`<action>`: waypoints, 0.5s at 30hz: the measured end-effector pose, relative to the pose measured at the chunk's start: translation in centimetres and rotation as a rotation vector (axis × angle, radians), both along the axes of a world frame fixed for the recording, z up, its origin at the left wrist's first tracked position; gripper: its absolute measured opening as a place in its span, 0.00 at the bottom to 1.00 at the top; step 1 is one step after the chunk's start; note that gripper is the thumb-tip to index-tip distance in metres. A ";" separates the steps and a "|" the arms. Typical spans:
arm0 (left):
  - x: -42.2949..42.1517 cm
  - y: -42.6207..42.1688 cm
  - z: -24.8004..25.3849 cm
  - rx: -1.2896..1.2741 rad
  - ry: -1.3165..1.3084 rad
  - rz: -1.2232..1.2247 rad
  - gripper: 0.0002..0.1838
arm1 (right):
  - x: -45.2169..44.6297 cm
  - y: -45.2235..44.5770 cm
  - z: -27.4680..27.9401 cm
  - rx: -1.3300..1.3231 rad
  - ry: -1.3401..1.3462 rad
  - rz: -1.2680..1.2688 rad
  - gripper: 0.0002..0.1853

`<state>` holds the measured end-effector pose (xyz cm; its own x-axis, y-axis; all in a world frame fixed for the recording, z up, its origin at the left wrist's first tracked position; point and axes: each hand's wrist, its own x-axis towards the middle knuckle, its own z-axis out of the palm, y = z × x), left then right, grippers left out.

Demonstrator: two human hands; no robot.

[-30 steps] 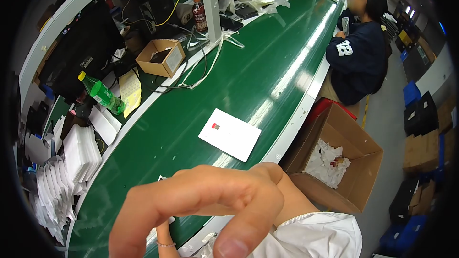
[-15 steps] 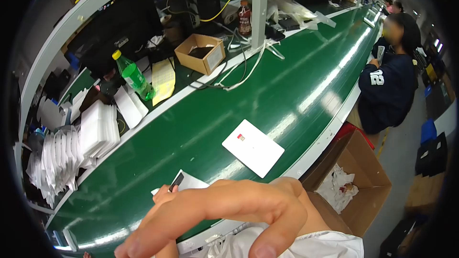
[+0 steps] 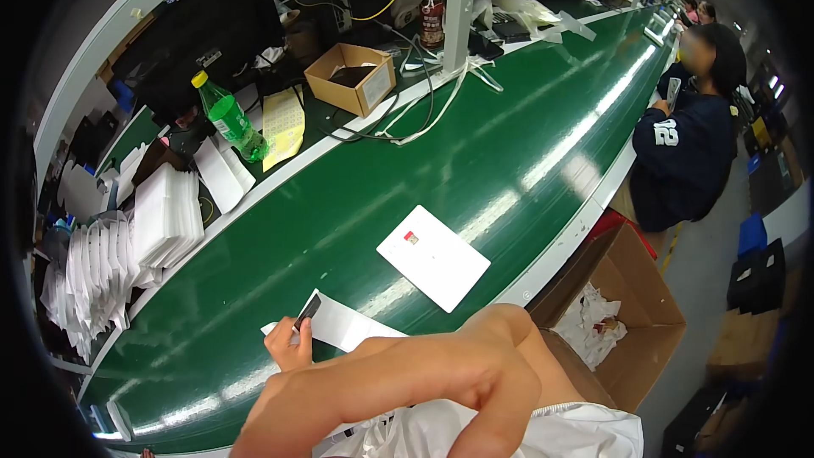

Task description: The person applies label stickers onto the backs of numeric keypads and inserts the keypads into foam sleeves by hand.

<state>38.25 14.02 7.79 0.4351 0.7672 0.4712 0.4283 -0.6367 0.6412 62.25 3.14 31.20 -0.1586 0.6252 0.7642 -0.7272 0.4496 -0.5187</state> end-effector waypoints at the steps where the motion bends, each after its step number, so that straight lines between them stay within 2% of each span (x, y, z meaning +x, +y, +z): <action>1: -0.2 0.0 -0.1 -0.014 0.011 -0.006 0.06 | -0.1 0.0 0.0 -0.007 -0.002 -0.006 0.07; 15: 0.4 -0.3 1.0 0.008 0.050 -0.021 0.06 | 0.7 -0.5 0.4 -0.055 -0.026 -0.100 0.08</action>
<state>38.67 13.71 8.84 0.4744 0.7542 0.4540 0.4465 -0.6506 0.6143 62.91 2.59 31.61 -0.1124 0.6799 0.7247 -0.6658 0.4898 -0.5628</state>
